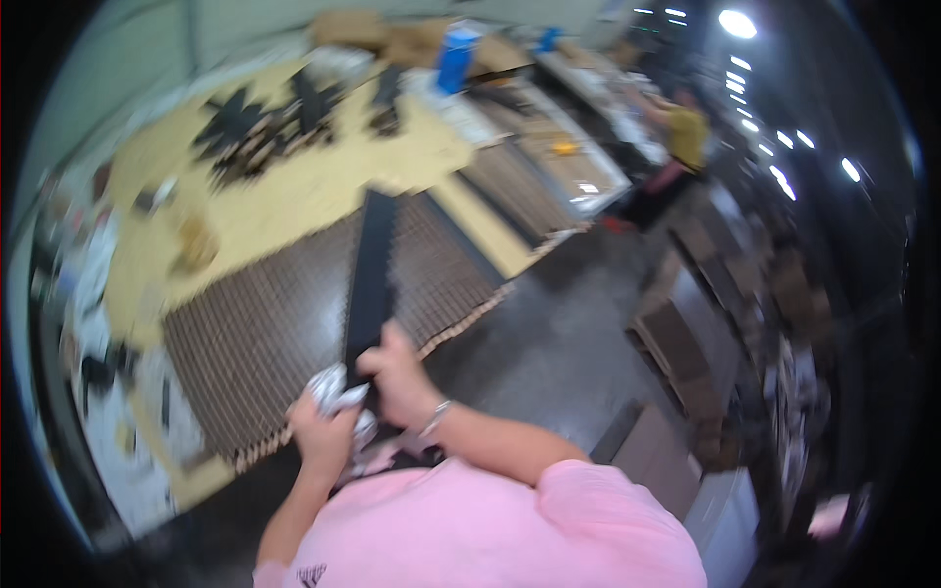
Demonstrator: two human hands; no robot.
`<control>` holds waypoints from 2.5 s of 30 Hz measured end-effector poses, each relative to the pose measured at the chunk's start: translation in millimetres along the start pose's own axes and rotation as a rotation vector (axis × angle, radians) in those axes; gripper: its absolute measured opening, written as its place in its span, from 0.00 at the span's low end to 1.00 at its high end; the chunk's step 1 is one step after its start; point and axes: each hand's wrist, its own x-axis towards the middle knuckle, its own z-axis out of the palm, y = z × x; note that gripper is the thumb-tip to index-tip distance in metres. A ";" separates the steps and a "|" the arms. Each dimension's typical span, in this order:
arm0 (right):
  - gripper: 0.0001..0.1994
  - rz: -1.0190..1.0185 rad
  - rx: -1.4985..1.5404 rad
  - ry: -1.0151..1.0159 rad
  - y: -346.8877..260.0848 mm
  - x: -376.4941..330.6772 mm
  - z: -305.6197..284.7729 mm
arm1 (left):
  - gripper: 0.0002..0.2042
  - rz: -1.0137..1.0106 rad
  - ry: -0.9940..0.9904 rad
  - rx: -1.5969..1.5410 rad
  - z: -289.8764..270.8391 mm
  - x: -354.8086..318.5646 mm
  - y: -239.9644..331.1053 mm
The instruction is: The person cleans dark wooden slats by hand. The person uses a small yellow sponge to apply a liquid from a bottle onto the wood, then wipes each slat with a white cloth.
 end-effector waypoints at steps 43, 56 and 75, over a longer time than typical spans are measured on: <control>0.37 -0.494 -1.108 0.280 -134.0 98.2 -208.5 | 0.07 0.102 -0.090 0.319 129.4 129.5 -4.1; 0.23 -0.548 -1.530 0.269 -177.2 264.3 -300.3 | 0.06 0.275 0.111 0.605 130.2 134.2 -62.4; 0.21 -0.841 -1.848 0.316 -139.8 293.4 -309.4 | 0.06 0.227 0.088 0.597 128.4 134.2 -60.3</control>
